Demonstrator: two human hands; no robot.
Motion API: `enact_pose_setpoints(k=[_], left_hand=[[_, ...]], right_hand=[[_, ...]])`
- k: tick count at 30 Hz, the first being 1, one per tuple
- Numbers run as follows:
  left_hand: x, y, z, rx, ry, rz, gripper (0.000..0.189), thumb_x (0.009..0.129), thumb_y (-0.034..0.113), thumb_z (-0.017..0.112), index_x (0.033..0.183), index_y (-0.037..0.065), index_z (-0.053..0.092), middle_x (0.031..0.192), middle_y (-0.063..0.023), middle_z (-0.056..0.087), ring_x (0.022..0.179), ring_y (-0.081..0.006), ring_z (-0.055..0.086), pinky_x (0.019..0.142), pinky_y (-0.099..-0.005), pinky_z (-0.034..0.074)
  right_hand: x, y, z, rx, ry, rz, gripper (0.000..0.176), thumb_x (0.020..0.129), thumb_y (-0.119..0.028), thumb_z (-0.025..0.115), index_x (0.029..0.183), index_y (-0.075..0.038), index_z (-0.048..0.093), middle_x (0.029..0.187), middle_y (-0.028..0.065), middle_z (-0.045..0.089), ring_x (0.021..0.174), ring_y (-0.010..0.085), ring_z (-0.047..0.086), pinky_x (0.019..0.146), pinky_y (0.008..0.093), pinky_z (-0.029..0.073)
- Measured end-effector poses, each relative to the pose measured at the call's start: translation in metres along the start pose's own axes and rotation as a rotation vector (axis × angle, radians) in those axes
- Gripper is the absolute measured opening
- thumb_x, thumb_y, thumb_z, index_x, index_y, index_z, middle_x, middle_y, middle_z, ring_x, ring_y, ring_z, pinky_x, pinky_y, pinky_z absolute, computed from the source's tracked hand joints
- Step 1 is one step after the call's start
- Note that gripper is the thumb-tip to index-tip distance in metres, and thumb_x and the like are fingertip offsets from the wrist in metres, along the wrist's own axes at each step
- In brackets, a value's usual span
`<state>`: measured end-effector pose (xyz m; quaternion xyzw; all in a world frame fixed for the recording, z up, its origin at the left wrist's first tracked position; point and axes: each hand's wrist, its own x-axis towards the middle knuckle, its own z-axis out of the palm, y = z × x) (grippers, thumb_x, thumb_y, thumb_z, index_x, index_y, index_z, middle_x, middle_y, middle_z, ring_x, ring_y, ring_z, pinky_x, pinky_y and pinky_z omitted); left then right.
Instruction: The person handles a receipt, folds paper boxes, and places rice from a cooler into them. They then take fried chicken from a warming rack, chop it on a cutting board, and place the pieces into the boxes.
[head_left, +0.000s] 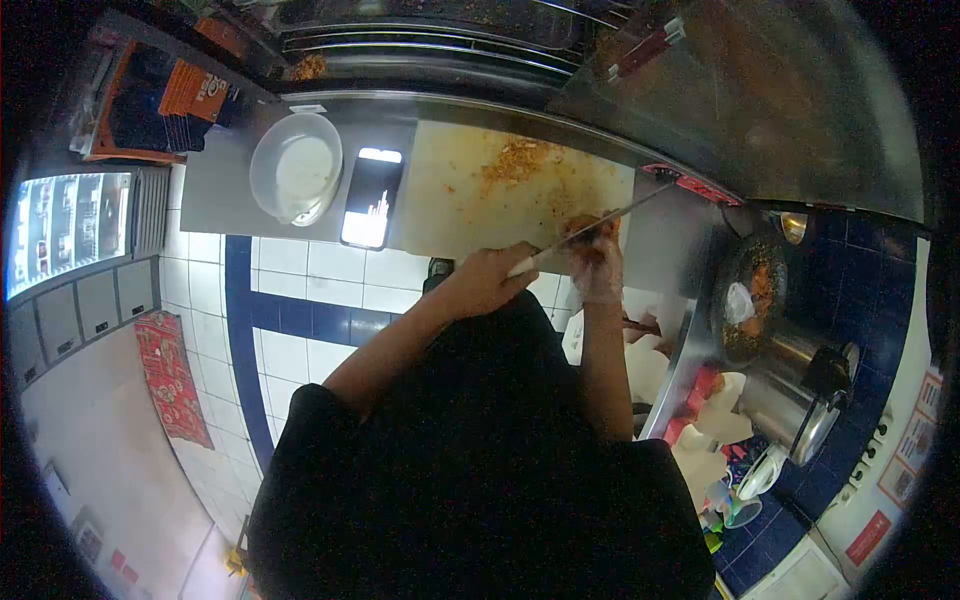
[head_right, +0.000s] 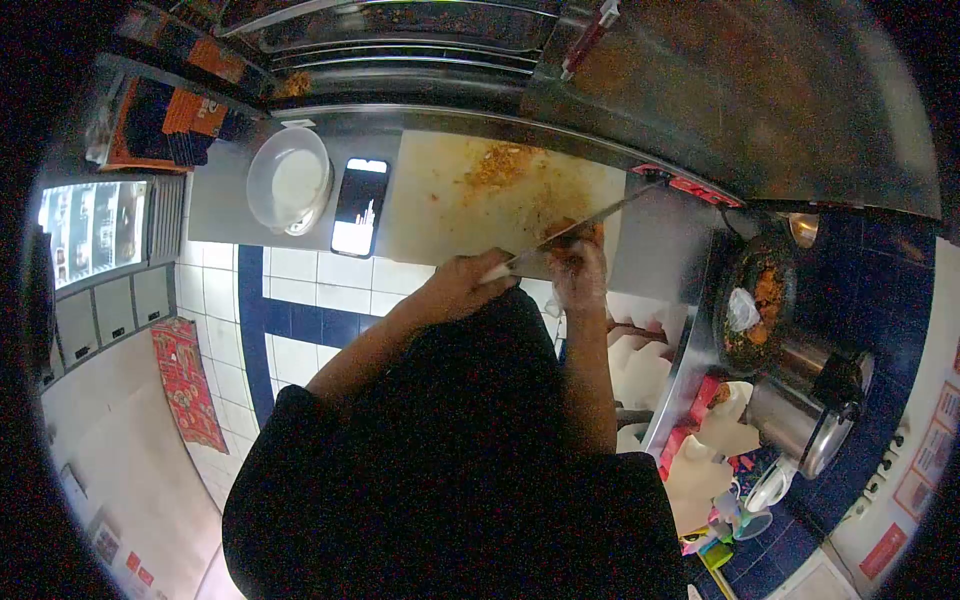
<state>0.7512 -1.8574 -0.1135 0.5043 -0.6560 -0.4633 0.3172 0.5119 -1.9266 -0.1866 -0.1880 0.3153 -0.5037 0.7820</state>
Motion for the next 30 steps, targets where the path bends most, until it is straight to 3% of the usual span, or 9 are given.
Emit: enact_pose_setpoints(k=[1, 3, 7, 12, 15, 17, 21, 23, 30], left_hand=[[-0.002, 0.007, -0.007, -0.063, -0.012, -0.031, 0.033, 0.096, 0.030, 0.058, 0.121, 0.008, 0.054, 0.097, -0.0218, 0.067, 0.092, -0.0427, 0.066, 0.079, -0.0485, 0.051], [-0.002, 0.008, -0.011, -0.125, -0.026, -0.065, 0.033, 0.096, 0.031, 0.057, 0.121, 0.008, 0.054, 0.096, -0.0217, 0.067, 0.091, -0.0431, 0.066, 0.079, -0.0491, 0.051], [-0.002, 0.006, -0.009, -0.052, -0.010, -0.062, 0.032, 0.096, 0.031, 0.057, 0.119, 0.008, 0.054, 0.093, -0.0220, 0.067, 0.088, -0.0441, 0.066, 0.077, -0.0501, 0.051], [-0.005, 0.012, -0.005, -0.044, 0.025, 0.020, 0.033, 0.096, 0.029, 0.057, 0.120, 0.007, 0.053, 0.097, -0.0233, 0.067, 0.092, -0.0446, 0.065, 0.079, -0.0503, 0.051], [0.000, 0.009, -0.002, -0.008, -0.003, -0.129, 0.035, 0.095, 0.029, 0.058, 0.122, 0.007, 0.053, 0.101, -0.0237, 0.066, 0.096, -0.0452, 0.064, 0.083, -0.0502, 0.051], [-0.004, 0.006, -0.003, 0.085, 0.023, 0.087, 0.037, 0.095, 0.030, 0.059, 0.123, 0.007, 0.053, 0.106, -0.0238, 0.066, 0.101, -0.0452, 0.062, 0.086, -0.0502, 0.050], [-0.003, 0.005, 0.000, -0.047, 0.068, -0.076, 0.037, 0.095, 0.032, 0.059, 0.122, 0.007, 0.053, 0.112, -0.0233, 0.064, 0.105, -0.0447, 0.061, 0.089, -0.0504, 0.049], [-0.005, 0.009, -0.005, 0.064, -0.049, -0.036, 0.037, 0.095, 0.031, 0.059, 0.123, 0.007, 0.053, 0.116, -0.0236, 0.063, 0.107, -0.0444, 0.060, 0.091, -0.0505, 0.048], [-0.004, 0.011, -0.005, -0.083, -0.011, -0.153, 0.035, 0.095, 0.028, 0.059, 0.122, 0.007, 0.054, 0.114, -0.0237, 0.063, 0.108, -0.0444, 0.059, 0.091, -0.0499, 0.048]], right_hand=[[-0.001, -0.002, 0.011, 0.000, -0.002, -0.001, 0.053, 0.080, -0.009, 0.061, 0.132, -0.010, 0.048, 0.114, 0.0148, 0.059, 0.102, 0.0290, 0.062, 0.094, 0.0434, 0.054], [-0.010, -0.006, 0.045, -0.006, 0.273, -0.076, 0.059, 0.079, -0.006, 0.056, 0.136, -0.011, 0.043, 0.114, 0.0135, 0.059, 0.101, 0.0290, 0.062, 0.088, 0.0454, 0.056], [-0.006, -0.007, 0.033, -0.018, 0.205, -0.021, 0.061, 0.079, -0.004, 0.055, 0.139, -0.011, 0.041, 0.115, 0.0138, 0.060, 0.103, 0.0293, 0.062, 0.089, 0.0435, 0.056], [-0.006, -0.005, 0.034, -0.029, 0.244, -0.074, 0.045, 0.081, -0.011, 0.060, 0.125, -0.004, 0.053, 0.114, 0.0134, 0.062, 0.098, 0.0275, 0.065, 0.071, 0.0352, 0.061], [-0.005, -0.001, -0.004, 0.033, 0.131, -0.008, 0.039, 0.080, -0.010, 0.059, 0.118, -0.002, 0.057, 0.110, 0.0142, 0.063, 0.095, 0.0272, 0.065, 0.070, 0.0343, 0.060], [-0.009, -0.011, 0.020, 0.028, 0.162, -0.020, 0.042, 0.080, -0.006, 0.056, 0.123, -0.004, 0.054, 0.112, 0.0137, 0.061, 0.100, 0.0275, 0.063, 0.078, 0.0375, 0.059], [-0.010, -0.010, 0.023, 0.012, 0.166, -0.020, 0.041, 0.081, -0.003, 0.054, 0.122, -0.004, 0.054, 0.113, 0.0124, 0.060, 0.105, 0.0268, 0.061, 0.089, 0.0434, 0.055], [-0.011, -0.010, 0.027, 0.012, 0.133, -0.039, 0.041, 0.081, -0.004, 0.054, 0.122, -0.004, 0.054, 0.113, 0.0119, 0.060, 0.105, 0.0268, 0.061, 0.089, 0.0437, 0.055], [-0.002, -0.006, 0.001, 0.054, 0.192, 0.060, 0.051, 0.078, -0.004, 0.053, 0.129, -0.005, 0.050, 0.117, 0.0111, 0.059, 0.105, 0.0282, 0.060, 0.088, 0.0405, 0.056]])
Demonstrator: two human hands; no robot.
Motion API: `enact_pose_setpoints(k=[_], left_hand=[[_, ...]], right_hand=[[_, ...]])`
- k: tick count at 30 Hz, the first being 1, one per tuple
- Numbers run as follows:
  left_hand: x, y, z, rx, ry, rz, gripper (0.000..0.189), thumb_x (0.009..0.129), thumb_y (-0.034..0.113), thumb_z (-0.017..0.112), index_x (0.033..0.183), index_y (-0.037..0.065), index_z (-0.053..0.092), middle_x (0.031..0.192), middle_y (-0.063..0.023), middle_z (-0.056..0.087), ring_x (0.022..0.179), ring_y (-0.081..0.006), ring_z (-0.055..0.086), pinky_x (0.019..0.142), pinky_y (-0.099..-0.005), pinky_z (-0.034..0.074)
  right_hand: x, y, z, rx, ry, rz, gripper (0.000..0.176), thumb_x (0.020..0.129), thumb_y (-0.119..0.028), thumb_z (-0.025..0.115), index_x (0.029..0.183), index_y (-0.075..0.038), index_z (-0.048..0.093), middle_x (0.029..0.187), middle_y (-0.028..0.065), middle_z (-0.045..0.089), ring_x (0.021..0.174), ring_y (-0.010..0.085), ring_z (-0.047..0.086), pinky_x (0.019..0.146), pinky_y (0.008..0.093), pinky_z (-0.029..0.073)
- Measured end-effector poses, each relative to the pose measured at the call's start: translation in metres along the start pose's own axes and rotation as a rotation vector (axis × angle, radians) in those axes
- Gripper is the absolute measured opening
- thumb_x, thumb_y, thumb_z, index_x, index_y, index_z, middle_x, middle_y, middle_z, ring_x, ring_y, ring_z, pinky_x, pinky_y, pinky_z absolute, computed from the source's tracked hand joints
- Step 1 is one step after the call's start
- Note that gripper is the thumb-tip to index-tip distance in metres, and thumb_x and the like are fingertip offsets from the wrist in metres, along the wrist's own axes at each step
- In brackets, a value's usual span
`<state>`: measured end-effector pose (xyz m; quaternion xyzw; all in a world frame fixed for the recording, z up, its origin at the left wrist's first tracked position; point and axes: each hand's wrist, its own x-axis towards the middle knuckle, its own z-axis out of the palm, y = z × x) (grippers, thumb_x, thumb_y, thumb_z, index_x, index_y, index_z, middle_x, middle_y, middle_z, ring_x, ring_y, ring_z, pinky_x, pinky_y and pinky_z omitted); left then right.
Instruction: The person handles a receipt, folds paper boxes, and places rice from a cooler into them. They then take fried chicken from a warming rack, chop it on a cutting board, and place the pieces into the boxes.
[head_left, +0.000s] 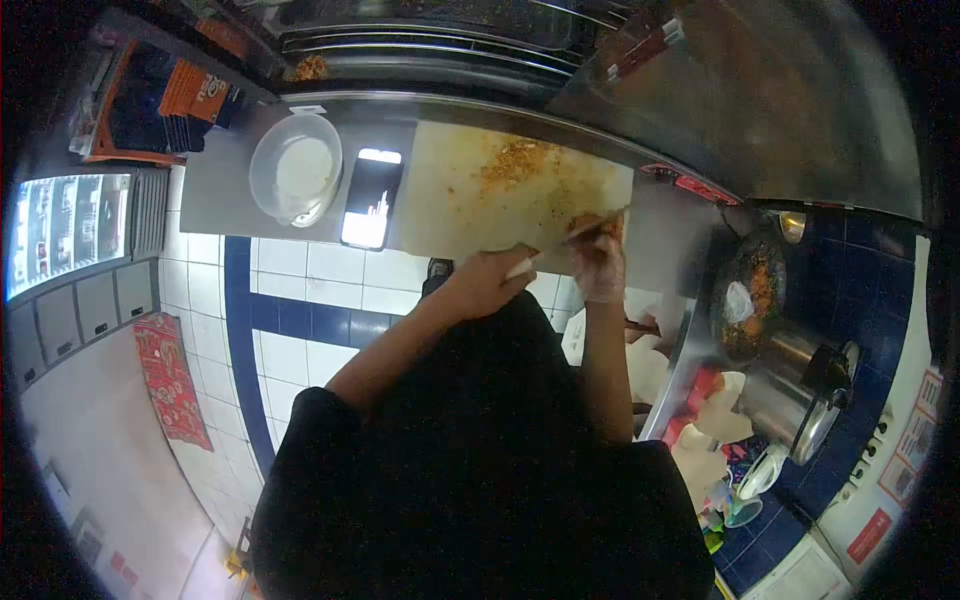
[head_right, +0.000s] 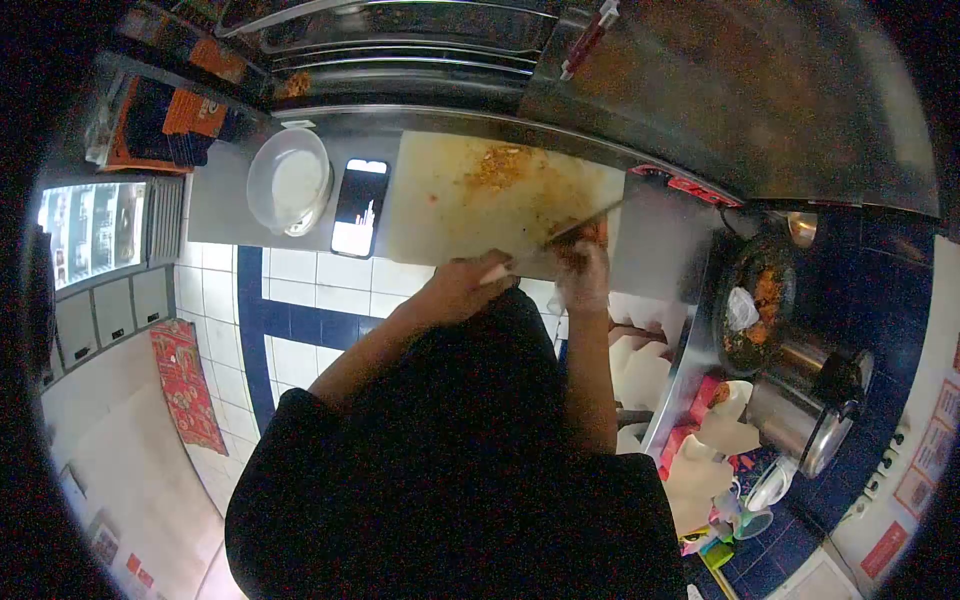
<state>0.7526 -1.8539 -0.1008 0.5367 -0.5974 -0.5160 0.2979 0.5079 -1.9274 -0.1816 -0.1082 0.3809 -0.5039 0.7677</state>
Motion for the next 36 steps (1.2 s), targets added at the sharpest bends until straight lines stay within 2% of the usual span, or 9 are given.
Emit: enact_pose_setpoints(k=[2, 5, 7, 8, 9, 16, 25, 27, 36], left_hand=[[-0.004, -0.004, 0.000, 0.082, 0.063, 0.188, 0.036, 0.095, 0.029, 0.060, 0.122, 0.007, 0.053, 0.110, -0.0237, 0.064, 0.105, -0.0446, 0.061, 0.089, -0.0492, 0.049], [0.000, -0.008, 0.005, 0.048, 0.085, 0.031, 0.036, 0.095, 0.028, 0.060, 0.124, 0.007, 0.052, 0.104, -0.0237, 0.066, 0.099, -0.0449, 0.063, 0.085, -0.0488, 0.050], [-0.002, -0.010, 0.007, 0.128, 0.087, 0.139, 0.036, 0.095, 0.028, 0.059, 0.124, 0.007, 0.052, 0.101, -0.0237, 0.066, 0.096, -0.0452, 0.064, 0.083, -0.0492, 0.051], [-0.002, -0.009, 0.007, 0.209, 0.088, 0.243, 0.035, 0.096, 0.027, 0.058, 0.124, 0.007, 0.052, 0.098, -0.0237, 0.067, 0.093, -0.0454, 0.065, 0.080, -0.0495, 0.051], [-0.002, -0.009, 0.005, 0.211, 0.090, 0.244, 0.035, 0.096, 0.027, 0.058, 0.124, 0.007, 0.052, 0.098, -0.0237, 0.067, 0.093, -0.0454, 0.065, 0.080, -0.0495, 0.051], [0.001, 0.002, 0.002, 0.059, 0.023, 0.087, 0.034, 0.095, 0.030, 0.059, 0.120, 0.007, 0.053, 0.098, -0.0231, 0.067, 0.089, -0.0438, 0.066, 0.079, -0.0503, 0.052], [-0.006, -0.004, 0.004, 0.026, -0.031, 0.137, 0.032, 0.095, 0.030, 0.059, 0.121, 0.011, 0.054, 0.099, -0.0205, 0.067, 0.095, -0.0433, 0.065, 0.084, -0.0498, 0.051], [-0.007, -0.003, 0.003, 0.050, -0.046, 0.108, 0.033, 0.095, 0.030, 0.059, 0.121, 0.011, 0.054, 0.102, -0.0206, 0.067, 0.098, -0.0431, 0.064, 0.085, -0.0498, 0.051], [-0.013, -0.008, 0.001, 0.074, -0.063, 0.119, 0.040, 0.093, 0.027, 0.060, 0.129, 0.010, 0.053, 0.111, -0.0266, 0.063, 0.105, -0.0470, 0.059, 0.092, -0.0514, 0.048]], right_hand=[[-0.010, -0.004, 0.025, -0.049, 0.008, -0.075, 0.054, 0.078, -0.003, 0.053, 0.132, -0.006, 0.047, 0.117, 0.0113, 0.059, 0.105, 0.0285, 0.060, 0.088, 0.0415, 0.055], [-0.012, -0.001, 0.022, -0.075, 0.061, -0.092, 0.060, 0.078, 0.000, 0.053, 0.136, -0.008, 0.043, 0.117, 0.0119, 0.058, 0.105, 0.0292, 0.059, 0.088, 0.0433, 0.056], [-0.008, -0.001, 0.017, -0.061, 0.092, -0.047, 0.062, 0.077, 0.001, 0.053, 0.137, -0.009, 0.041, 0.117, 0.0124, 0.058, 0.105, 0.0296, 0.059, 0.088, 0.0442, 0.056], [-0.007, 0.002, 0.018, -0.042, 0.055, -0.094, 0.051, 0.078, -0.003, 0.056, 0.128, -0.005, 0.048, 0.113, 0.0125, 0.060, 0.100, 0.0295, 0.062, 0.075, 0.0376, 0.058], [-0.006, 0.005, 0.019, -0.023, 0.018, -0.140, 0.040, 0.078, -0.006, 0.059, 0.118, -0.002, 0.054, 0.110, 0.0127, 0.062, 0.095, 0.0295, 0.065, 0.063, 0.0310, 0.060], [-0.015, 0.003, 0.044, -0.086, 0.011, -0.169, 0.042, 0.077, -0.008, 0.058, 0.118, 0.000, 0.055, 0.110, 0.0137, 0.063, 0.093, 0.0280, 0.066, 0.063, 0.0303, 0.059], [-0.019, 0.002, 0.043, -0.079, 0.079, -0.158, 0.047, 0.075, -0.003, 0.054, 0.122, -0.001, 0.050, 0.105, 0.0177, 0.063, 0.091, 0.0283, 0.064, 0.073, 0.0365, 0.059], [-0.008, 0.003, 0.015, -0.070, -0.237, -0.144, 0.059, 0.077, -0.001, 0.055, 0.134, -0.012, 0.043, 0.115, 0.0138, 0.059, 0.103, 0.0305, 0.061, 0.085, 0.0459, 0.057], [-0.013, 0.003, 0.023, -0.066, -0.050, -0.165, 0.060, 0.076, -0.003, 0.062, 0.133, -0.011, 0.044, 0.108, 0.0156, 0.062, 0.101, 0.0298, 0.064, 0.089, 0.0437, 0.056]])
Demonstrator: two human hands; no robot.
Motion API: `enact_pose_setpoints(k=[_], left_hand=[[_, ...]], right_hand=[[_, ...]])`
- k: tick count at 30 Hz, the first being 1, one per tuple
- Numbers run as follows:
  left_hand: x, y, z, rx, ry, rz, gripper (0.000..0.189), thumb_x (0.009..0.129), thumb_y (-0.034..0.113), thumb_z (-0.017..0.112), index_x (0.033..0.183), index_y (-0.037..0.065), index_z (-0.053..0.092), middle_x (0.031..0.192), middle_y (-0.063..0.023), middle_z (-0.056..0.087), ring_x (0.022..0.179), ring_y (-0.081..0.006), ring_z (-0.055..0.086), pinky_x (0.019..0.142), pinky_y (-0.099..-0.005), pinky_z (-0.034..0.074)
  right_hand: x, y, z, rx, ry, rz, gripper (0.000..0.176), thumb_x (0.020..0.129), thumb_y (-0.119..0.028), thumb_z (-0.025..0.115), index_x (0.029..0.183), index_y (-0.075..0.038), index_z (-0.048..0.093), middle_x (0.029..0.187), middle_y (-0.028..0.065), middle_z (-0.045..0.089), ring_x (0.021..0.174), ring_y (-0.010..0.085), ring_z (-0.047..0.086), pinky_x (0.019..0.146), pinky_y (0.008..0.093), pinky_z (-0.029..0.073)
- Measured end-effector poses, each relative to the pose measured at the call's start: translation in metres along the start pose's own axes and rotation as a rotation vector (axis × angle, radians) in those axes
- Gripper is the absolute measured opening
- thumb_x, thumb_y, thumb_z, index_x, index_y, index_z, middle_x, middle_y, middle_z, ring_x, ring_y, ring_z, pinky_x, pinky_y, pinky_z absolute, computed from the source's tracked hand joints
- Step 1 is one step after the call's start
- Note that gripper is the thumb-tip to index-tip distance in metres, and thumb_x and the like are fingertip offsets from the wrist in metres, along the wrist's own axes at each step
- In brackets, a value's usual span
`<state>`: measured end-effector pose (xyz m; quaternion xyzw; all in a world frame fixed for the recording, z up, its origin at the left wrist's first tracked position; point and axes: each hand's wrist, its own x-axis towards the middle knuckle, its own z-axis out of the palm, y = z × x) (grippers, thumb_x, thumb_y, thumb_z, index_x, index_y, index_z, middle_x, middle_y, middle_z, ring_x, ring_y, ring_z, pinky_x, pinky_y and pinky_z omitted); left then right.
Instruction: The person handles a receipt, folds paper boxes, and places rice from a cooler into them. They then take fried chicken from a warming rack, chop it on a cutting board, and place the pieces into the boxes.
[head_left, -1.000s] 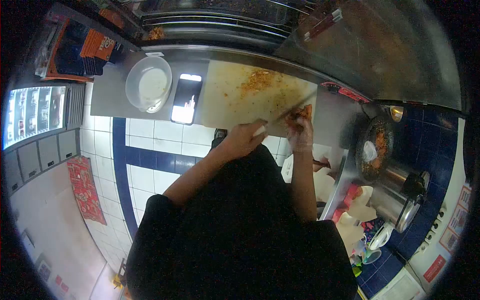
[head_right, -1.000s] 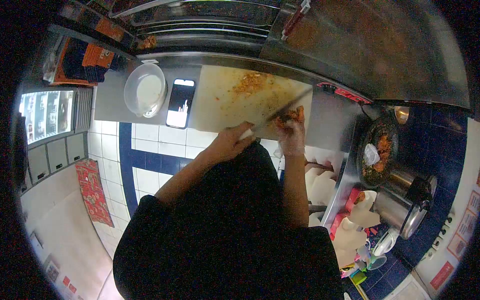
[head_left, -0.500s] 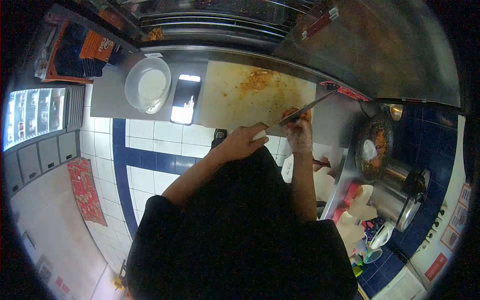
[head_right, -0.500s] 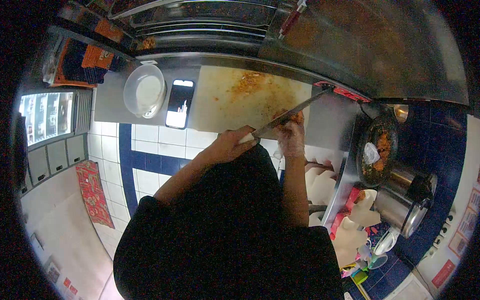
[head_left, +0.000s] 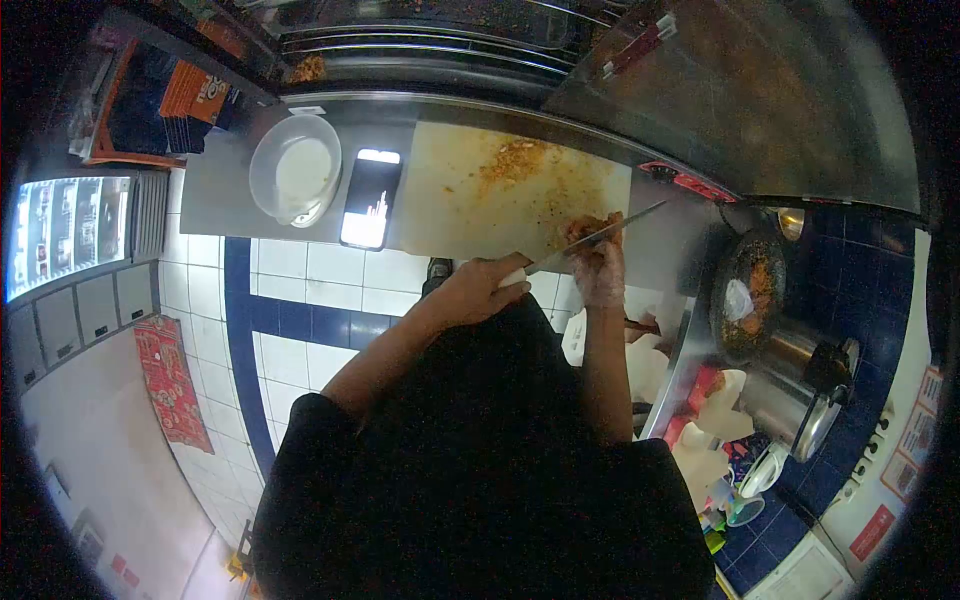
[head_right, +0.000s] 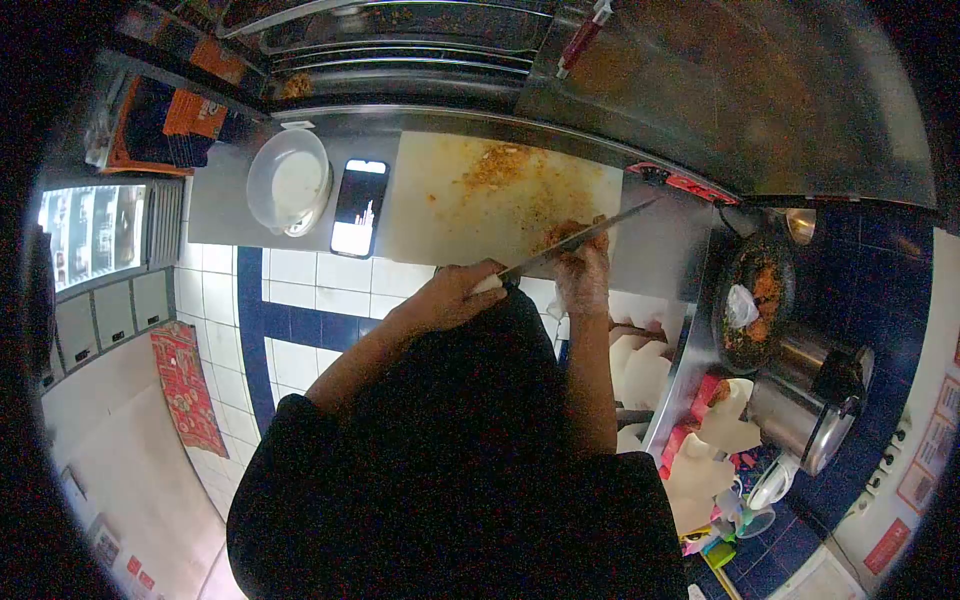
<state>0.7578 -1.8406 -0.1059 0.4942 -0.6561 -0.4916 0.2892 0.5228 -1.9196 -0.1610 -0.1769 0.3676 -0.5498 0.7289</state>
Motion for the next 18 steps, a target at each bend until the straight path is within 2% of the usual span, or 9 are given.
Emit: enact_pose_setpoints(k=[1, 3, 7, 9, 11, 15, 18], left_hand=[[-0.001, 0.001, -0.002, 0.017, -0.023, 0.008, 0.041, 0.093, 0.027, 0.060, 0.129, 0.009, 0.053, 0.113, -0.0262, 0.063, 0.107, -0.0470, 0.058, 0.093, -0.0511, 0.047], [-0.002, 0.002, -0.002, 0.035, -0.044, 0.015, 0.041, 0.093, 0.027, 0.060, 0.130, 0.009, 0.053, 0.115, -0.0258, 0.062, 0.109, -0.0470, 0.057, 0.094, -0.0509, 0.046], [-0.006, 0.005, -0.004, 0.036, 0.035, 0.044, 0.041, 0.093, 0.026, 0.060, 0.129, 0.008, 0.053, 0.116, -0.0244, 0.062, 0.110, -0.0463, 0.057, 0.094, -0.0505, 0.046], [-0.008, 0.011, -0.007, 0.017, 0.072, 0.046, 0.040, 0.093, 0.025, 0.061, 0.128, 0.007, 0.053, 0.116, -0.0237, 0.063, 0.109, -0.0464, 0.057, 0.093, -0.0504, 0.046], [-0.011, 0.018, -0.012, -0.144, 0.076, -0.163, 0.038, 0.093, 0.024, 0.061, 0.127, 0.008, 0.054, 0.115, -0.0231, 0.062, 0.108, -0.0463, 0.057, 0.091, -0.0509, 0.047], [-0.014, 0.007, -0.008, -0.042, 0.146, -0.090, 0.036, 0.093, 0.022, 0.061, 0.126, 0.008, 0.054, 0.113, -0.0236, 0.062, 0.107, -0.0465, 0.057, 0.090, -0.0511, 0.047], [-0.014, 0.003, -0.004, 0.033, 0.129, -0.059, 0.035, 0.092, 0.022, 0.061, 0.124, 0.007, 0.054, 0.111, -0.0248, 0.062, 0.108, -0.0465, 0.057, 0.089, -0.0517, 0.047]], right_hand=[[-0.002, -0.001, 0.003, 0.000, 0.000, 0.000, 0.060, 0.076, -0.003, 0.062, 0.133, -0.011, 0.044, 0.108, 0.0156, 0.062, 0.101, 0.0298, 0.064, 0.089, 0.0437, 0.056], [-0.005, -0.003, 0.010, 0.017, 0.064, 0.005, 0.063, 0.083, -0.012, 0.066, 0.139, -0.012, 0.038, 0.120, 0.0156, 0.058, 0.108, 0.0299, 0.062, 0.092, 0.0449, 0.055], [-0.003, -0.006, 0.012, -0.044, 0.017, -0.025, 0.066, 0.086, -0.011, 0.067, 0.143, -0.014, 0.034, 0.128, 0.0149, 0.053, 0.113, 0.0294, 0.059, 0.093, 0.0459, 0.054], [-0.001, -0.008, 0.010, -0.046, -0.020, -0.023, 0.063, 0.084, 0.007, 0.060, 0.139, -0.015, 0.038, 0.124, 0.0141, 0.054, 0.108, 0.0301, 0.059, 0.088, 0.0435, 0.056], [-0.005, -0.010, 0.009, -0.071, 0.001, -0.026, 0.065, 0.083, 0.009, 0.061, 0.139, -0.014, 0.038, 0.126, 0.0144, 0.052, 0.110, 0.0301, 0.058, 0.090, 0.0433, 0.055], [-0.006, -0.014, 0.011, -0.115, -0.013, -0.024, 0.070, 0.080, 0.011, 0.063, 0.140, -0.014, 0.037, 0.128, 0.0137, 0.052, 0.118, 0.0299, 0.053, 0.096, 0.0433, 0.052], [-0.006, -0.015, 0.016, -0.132, -0.054, -0.041, 0.068, 0.082, 0.008, 0.061, 0.141, -0.010, 0.034, 0.130, 0.0166, 0.052, 0.118, 0.0309, 0.056, 0.096, 0.0444, 0.053]])
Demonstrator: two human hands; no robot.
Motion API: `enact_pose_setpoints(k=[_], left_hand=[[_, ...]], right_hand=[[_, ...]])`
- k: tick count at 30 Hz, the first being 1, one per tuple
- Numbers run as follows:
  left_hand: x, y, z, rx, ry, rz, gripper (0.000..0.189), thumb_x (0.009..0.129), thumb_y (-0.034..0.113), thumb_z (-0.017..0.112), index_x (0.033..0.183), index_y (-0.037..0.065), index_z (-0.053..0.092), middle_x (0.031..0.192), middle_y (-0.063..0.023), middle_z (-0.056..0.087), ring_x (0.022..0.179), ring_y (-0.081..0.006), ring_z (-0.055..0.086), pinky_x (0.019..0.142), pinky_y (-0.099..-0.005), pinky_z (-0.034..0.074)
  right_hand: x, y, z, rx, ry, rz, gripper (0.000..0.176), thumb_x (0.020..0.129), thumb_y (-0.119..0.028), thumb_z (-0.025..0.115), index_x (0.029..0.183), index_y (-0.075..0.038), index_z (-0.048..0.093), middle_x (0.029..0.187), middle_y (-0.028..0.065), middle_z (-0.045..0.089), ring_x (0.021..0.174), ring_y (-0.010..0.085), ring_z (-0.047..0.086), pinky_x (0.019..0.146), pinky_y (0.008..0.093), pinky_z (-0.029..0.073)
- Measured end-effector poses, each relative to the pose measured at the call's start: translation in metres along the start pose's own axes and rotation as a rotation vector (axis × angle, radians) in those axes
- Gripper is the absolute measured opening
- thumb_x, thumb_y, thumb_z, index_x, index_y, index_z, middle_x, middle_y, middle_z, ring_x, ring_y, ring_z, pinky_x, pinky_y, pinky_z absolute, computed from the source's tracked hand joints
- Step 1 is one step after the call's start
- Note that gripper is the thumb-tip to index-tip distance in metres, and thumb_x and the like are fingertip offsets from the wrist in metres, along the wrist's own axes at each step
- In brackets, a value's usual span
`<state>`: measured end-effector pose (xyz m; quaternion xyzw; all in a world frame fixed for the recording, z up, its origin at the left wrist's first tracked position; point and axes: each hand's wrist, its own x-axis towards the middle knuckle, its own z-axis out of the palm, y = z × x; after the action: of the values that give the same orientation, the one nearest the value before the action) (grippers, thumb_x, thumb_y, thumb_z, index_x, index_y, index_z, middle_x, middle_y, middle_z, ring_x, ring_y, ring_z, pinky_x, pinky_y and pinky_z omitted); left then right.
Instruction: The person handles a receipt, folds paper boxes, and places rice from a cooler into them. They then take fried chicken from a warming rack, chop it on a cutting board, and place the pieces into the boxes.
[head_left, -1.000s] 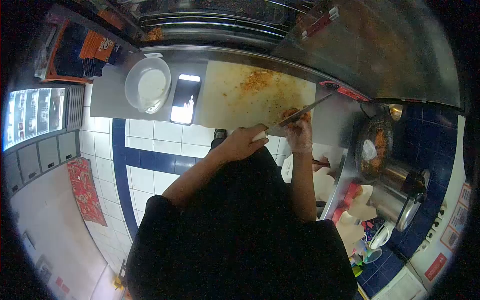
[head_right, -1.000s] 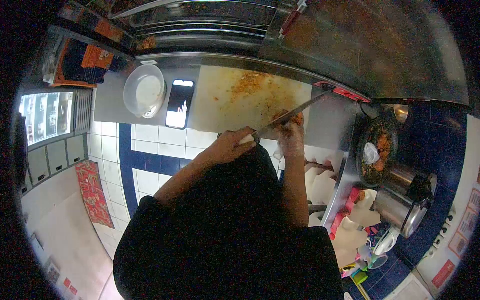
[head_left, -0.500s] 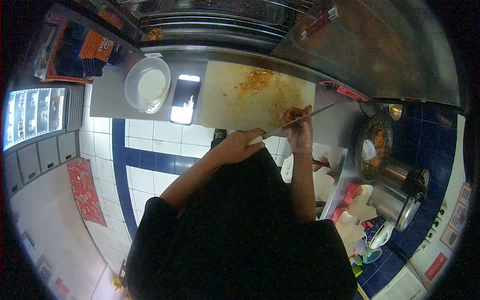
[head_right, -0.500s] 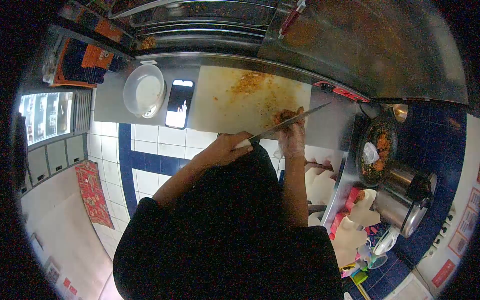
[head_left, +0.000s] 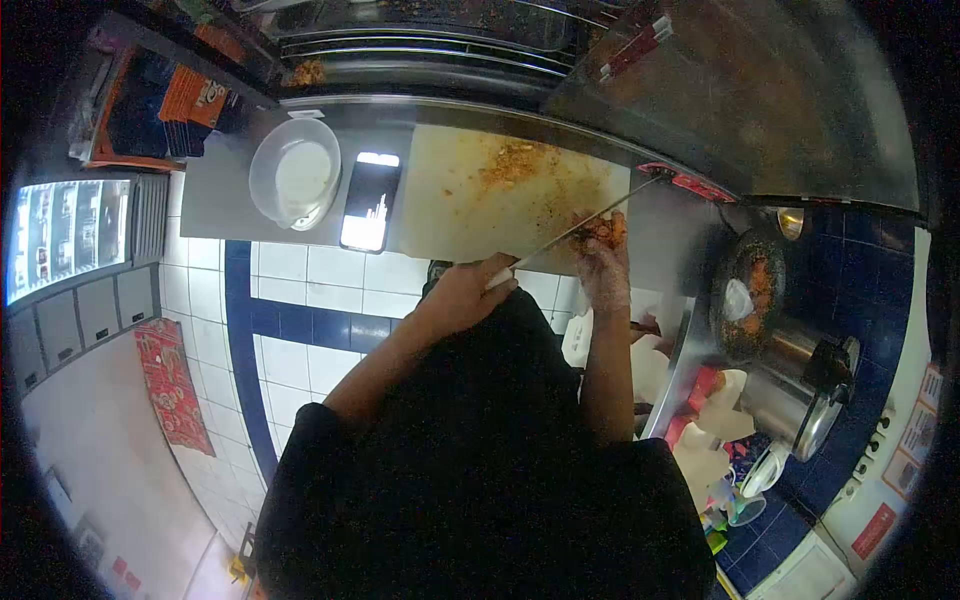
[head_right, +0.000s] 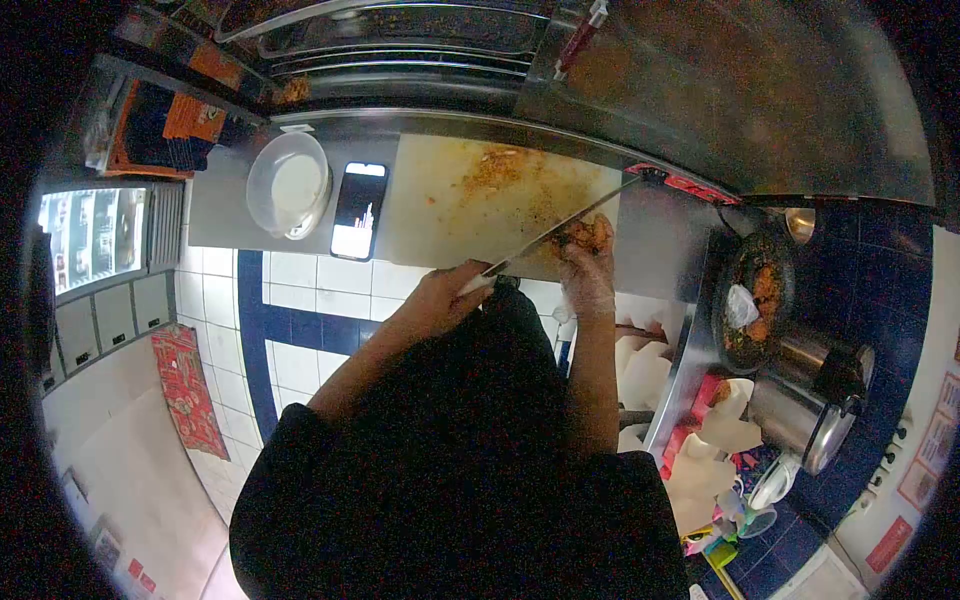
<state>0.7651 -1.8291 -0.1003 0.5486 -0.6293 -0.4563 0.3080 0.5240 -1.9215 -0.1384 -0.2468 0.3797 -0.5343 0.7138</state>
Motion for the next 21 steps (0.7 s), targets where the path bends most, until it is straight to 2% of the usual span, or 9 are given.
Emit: enact_pose_setpoints(k=[3, 6, 10, 13, 16, 18, 21], left_hand=[[0.000, -0.003, 0.003, 0.061, 0.010, 0.063, 0.035, 0.093, 0.023, 0.061, 0.123, 0.007, 0.054, 0.111, -0.0251, 0.062, 0.107, -0.0469, 0.057, 0.089, -0.0519, 0.047], [0.000, -0.001, 0.003, -0.008, 0.009, 0.097, 0.035, 0.093, 0.025, 0.060, 0.123, 0.006, 0.054, 0.109, -0.0252, 0.062, 0.106, -0.0469, 0.058, 0.089, -0.0523, 0.047], [-0.003, 0.004, 0.003, -0.033, -0.001, 0.058, 0.034, 0.094, 0.026, 0.060, 0.120, 0.005, 0.055, 0.104, -0.0265, 0.064, 0.104, -0.0466, 0.060, 0.088, -0.0528, 0.047], [-0.004, 0.005, -0.001, -0.024, -0.006, 0.052, 0.033, 0.094, 0.026, 0.060, 0.120, 0.005, 0.055, 0.103, -0.0267, 0.064, 0.103, -0.0463, 0.060, 0.089, -0.0527, 0.047], [-0.004, 0.001, -0.001, -0.009, -0.057, 0.001, 0.035, 0.094, 0.027, 0.060, 0.121, 0.006, 0.055, 0.105, -0.0255, 0.064, 0.106, -0.0456, 0.060, 0.091, -0.0517, 0.047], [-0.004, -0.003, 0.001, -0.011, -0.078, -0.022, 0.035, 0.094, 0.027, 0.060, 0.123, 0.007, 0.055, 0.107, -0.0247, 0.064, 0.108, -0.0449, 0.059, 0.093, -0.0510, 0.047], [-0.004, -0.003, 0.000, -0.014, -0.032, 0.038, 0.036, 0.094, 0.027, 0.060, 0.124, 0.008, 0.055, 0.110, -0.0242, 0.064, 0.112, -0.0433, 0.057, 0.094, -0.0501, 0.047]], right_hand=[[0.000, 0.000, 0.004, -0.017, -0.020, 0.020, 0.065, 0.081, 0.007, 0.060, 0.140, -0.008, 0.036, 0.130, 0.0164, 0.053, 0.122, 0.0322, 0.054, 0.100, 0.0465, 0.051], [0.004, 0.008, -0.003, -0.003, -0.045, -0.022, 0.061, 0.082, 0.006, 0.058, 0.139, -0.007, 0.038, 0.129, 0.0165, 0.054, 0.124, 0.0325, 0.053, 0.100, 0.0453, 0.050], [0.000, 0.001, 0.007, -0.039, -0.008, 0.040, 0.061, 0.082, 0.005, 0.058, 0.139, -0.005, 0.037, 0.128, 0.0169, 0.055, 0.122, 0.0313, 0.055, 0.100, 0.0434, 0.050], [0.004, 0.005, -0.001, -0.048, 0.018, 0.031, 0.053, 0.082, 0.001, 0.058, 0.133, -0.002, 0.044, 0.125, 0.0173, 0.057, 0.119, 0.0299, 0.058, 0.100, 0.0434, 0.051], [0.010, 0.008, -0.010, 0.097, 0.051, 0.151, 0.044, 0.081, 0.000, 0.058, 0.125, -0.001, 0.051, 0.121, 0.0164, 0.060, 0.113, 0.0292, 0.061, 0.097, 0.0437, 0.052], [0.008, 0.003, 0.001, 0.358, -0.077, 0.144, 0.037, 0.080, 0.000, 0.056, 0.117, -0.002, 0.057, 0.114, 0.0144, 0.063, 0.109, 0.0288, 0.062, 0.089, 0.0438, 0.056], [0.007, -0.003, 0.018, 0.334, -0.008, 0.112, 0.043, 0.078, 0.000, 0.057, 0.121, -0.005, 0.055, 0.114, 0.0130, 0.062, 0.106, 0.0291, 0.062, 0.087, 0.0437, 0.057]])
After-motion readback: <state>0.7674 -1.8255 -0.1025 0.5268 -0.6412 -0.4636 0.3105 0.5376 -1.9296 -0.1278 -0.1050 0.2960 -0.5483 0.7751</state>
